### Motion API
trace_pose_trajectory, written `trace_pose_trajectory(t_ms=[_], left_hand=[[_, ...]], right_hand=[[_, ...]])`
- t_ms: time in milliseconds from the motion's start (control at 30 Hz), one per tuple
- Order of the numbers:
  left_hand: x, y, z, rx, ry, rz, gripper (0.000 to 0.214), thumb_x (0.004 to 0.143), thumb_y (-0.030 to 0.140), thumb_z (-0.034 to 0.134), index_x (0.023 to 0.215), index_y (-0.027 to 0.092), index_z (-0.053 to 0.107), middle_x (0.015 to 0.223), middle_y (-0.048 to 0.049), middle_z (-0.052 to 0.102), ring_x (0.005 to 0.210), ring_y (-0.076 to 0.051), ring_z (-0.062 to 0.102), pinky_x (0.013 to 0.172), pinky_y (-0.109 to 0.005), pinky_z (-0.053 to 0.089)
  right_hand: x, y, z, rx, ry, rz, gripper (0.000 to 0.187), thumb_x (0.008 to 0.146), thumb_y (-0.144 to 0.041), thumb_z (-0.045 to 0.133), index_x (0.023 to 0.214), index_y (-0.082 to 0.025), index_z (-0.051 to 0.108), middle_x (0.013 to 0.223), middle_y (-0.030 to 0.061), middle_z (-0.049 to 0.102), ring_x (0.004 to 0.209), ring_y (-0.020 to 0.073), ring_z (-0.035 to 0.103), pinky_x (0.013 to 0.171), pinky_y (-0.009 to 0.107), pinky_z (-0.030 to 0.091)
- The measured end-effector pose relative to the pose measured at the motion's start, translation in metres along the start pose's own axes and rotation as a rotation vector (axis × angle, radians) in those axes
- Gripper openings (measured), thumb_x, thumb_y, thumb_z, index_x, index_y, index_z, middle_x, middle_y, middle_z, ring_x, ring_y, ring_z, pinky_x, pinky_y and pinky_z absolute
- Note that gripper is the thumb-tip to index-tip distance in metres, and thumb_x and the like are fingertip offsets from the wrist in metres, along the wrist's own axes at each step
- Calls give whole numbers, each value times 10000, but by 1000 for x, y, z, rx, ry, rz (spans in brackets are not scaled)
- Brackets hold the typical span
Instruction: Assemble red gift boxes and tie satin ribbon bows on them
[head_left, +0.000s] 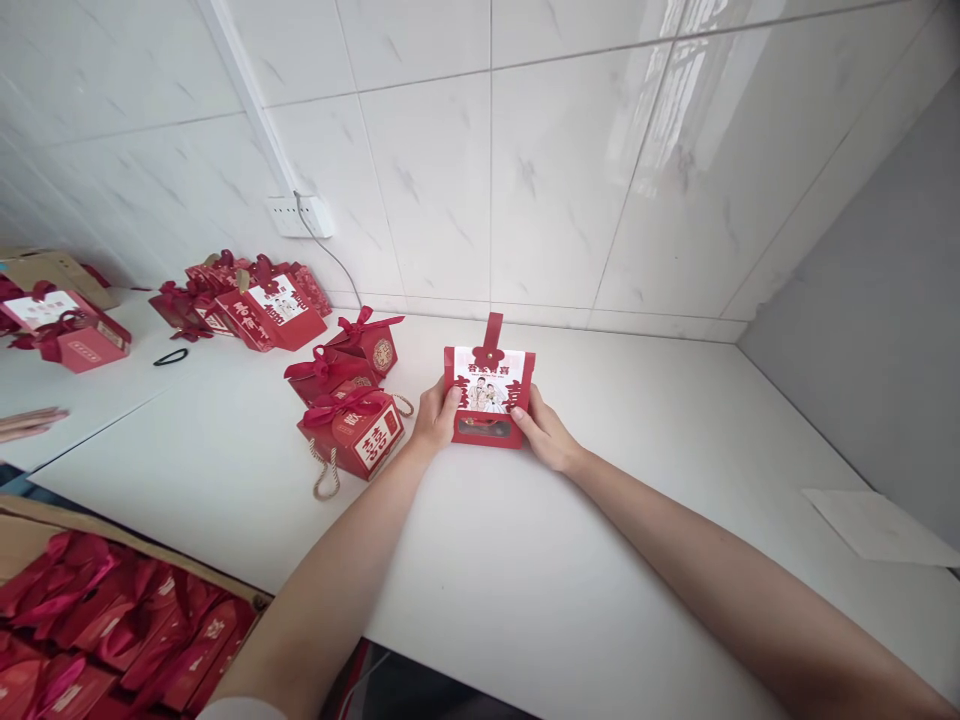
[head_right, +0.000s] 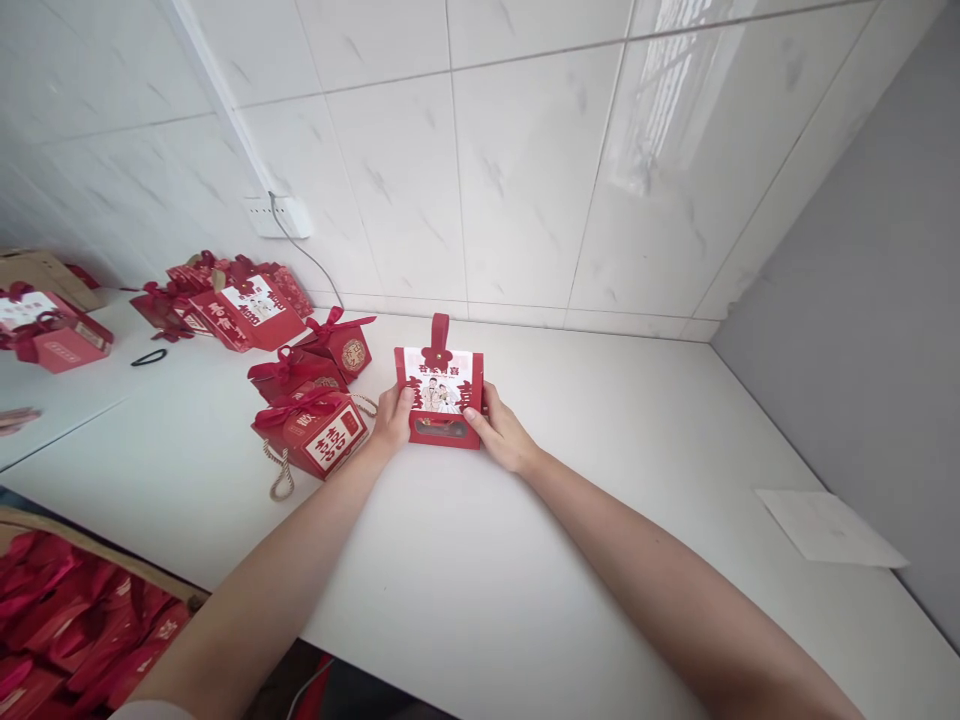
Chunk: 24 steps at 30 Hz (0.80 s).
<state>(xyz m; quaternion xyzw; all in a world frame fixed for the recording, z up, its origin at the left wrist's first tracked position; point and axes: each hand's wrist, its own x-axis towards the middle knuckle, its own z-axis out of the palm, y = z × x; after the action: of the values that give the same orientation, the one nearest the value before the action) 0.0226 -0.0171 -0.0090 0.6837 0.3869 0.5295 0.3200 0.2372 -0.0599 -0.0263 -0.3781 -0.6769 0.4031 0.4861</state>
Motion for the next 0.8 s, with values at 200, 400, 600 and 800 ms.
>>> trace_pose_trajectory(t_ms=[200,400,600,800], left_hand=[[-4,3,0,120,39,186,671,798,776,425,1035,200,675,961,-110,711,907,-290,652,794,-390,494],[8,11,5,-36,191,116,563,915,662,314,1222,233,512,1140,-110,640,958,-236,644,739,-351,526],[21,7,2,-145,330,-46,562,886,696,344,1113,226,550,1133,-110,608,934,-219,623,659,-304,505],[14,11,6,-202,226,-96,549,891,684,359,1137,240,569,1195,-98,615,995,-224,625,724,-317,515]], right_hand=[[-5,-6,-1,-125,78,-170,606,931,-553,497,1419,-217,367,1365,128,543,1201,311,553,1021,490,450],[9,-7,6,513,290,172,512,874,-625,552,1207,-237,567,1282,72,632,1116,261,635,982,432,525],[20,1,-5,747,520,411,491,928,-647,411,1185,-248,537,1250,86,646,1023,247,684,772,410,633],[9,-12,11,436,278,217,598,927,-673,387,1369,-272,432,1392,70,547,1222,296,565,938,486,555]])
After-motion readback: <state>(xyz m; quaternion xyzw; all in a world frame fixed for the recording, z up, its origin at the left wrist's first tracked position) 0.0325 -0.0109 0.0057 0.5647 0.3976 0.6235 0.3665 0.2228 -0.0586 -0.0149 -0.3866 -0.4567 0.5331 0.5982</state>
